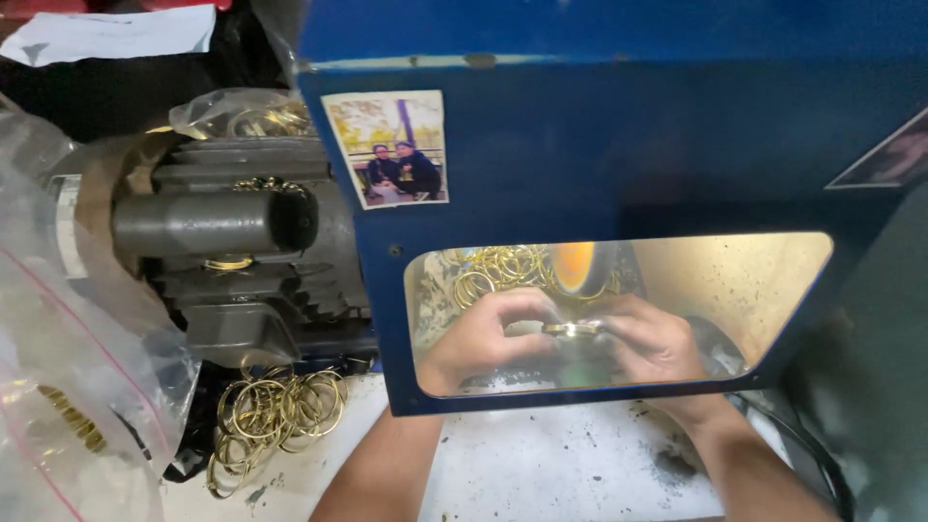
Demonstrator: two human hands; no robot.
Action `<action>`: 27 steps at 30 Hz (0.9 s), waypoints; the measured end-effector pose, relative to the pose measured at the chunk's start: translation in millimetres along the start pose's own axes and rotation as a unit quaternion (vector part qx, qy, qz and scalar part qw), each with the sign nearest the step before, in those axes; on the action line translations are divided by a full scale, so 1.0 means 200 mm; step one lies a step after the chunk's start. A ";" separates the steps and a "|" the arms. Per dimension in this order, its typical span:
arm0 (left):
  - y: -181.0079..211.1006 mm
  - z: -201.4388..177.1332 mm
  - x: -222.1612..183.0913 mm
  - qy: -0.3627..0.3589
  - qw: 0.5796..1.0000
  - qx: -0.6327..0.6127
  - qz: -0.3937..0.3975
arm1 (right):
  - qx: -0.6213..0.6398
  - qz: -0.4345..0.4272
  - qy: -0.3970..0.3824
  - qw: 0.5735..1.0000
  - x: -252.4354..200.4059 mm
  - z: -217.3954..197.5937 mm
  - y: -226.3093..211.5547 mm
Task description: Polishing a series of gold rings using a motorized polishing wheel inside a protective enclosure.
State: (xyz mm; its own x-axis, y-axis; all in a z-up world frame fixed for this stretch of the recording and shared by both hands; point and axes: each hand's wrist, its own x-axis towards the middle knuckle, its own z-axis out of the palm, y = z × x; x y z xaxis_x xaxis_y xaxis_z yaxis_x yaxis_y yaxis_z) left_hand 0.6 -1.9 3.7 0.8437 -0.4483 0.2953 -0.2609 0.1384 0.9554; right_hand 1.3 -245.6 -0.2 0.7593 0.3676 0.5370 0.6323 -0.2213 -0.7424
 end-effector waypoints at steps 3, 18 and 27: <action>-0.02 0.03 0.00 0.006 1.000 0.015 0.000 | -0.028 0.001 -0.010 1.000 -0.02 -0.02 0.05; -0.10 0.04 0.04 0.189 0.979 0.041 -0.060 | -0.024 0.263 0.065 0.962 0.06 0.16 -0.03; -0.09 0.05 0.04 0.237 0.970 0.050 -0.029 | -0.052 0.280 0.064 0.957 0.06 0.19 0.03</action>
State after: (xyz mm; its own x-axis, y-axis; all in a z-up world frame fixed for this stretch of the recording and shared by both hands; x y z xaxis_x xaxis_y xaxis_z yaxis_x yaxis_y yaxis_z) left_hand 7.5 -16.0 -11.1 0.9728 0.0067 0.2316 -0.2317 0.0274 0.9724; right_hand 8.3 -207.7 -13.3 0.9917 0.0537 0.1172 0.1288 -0.4418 -0.8878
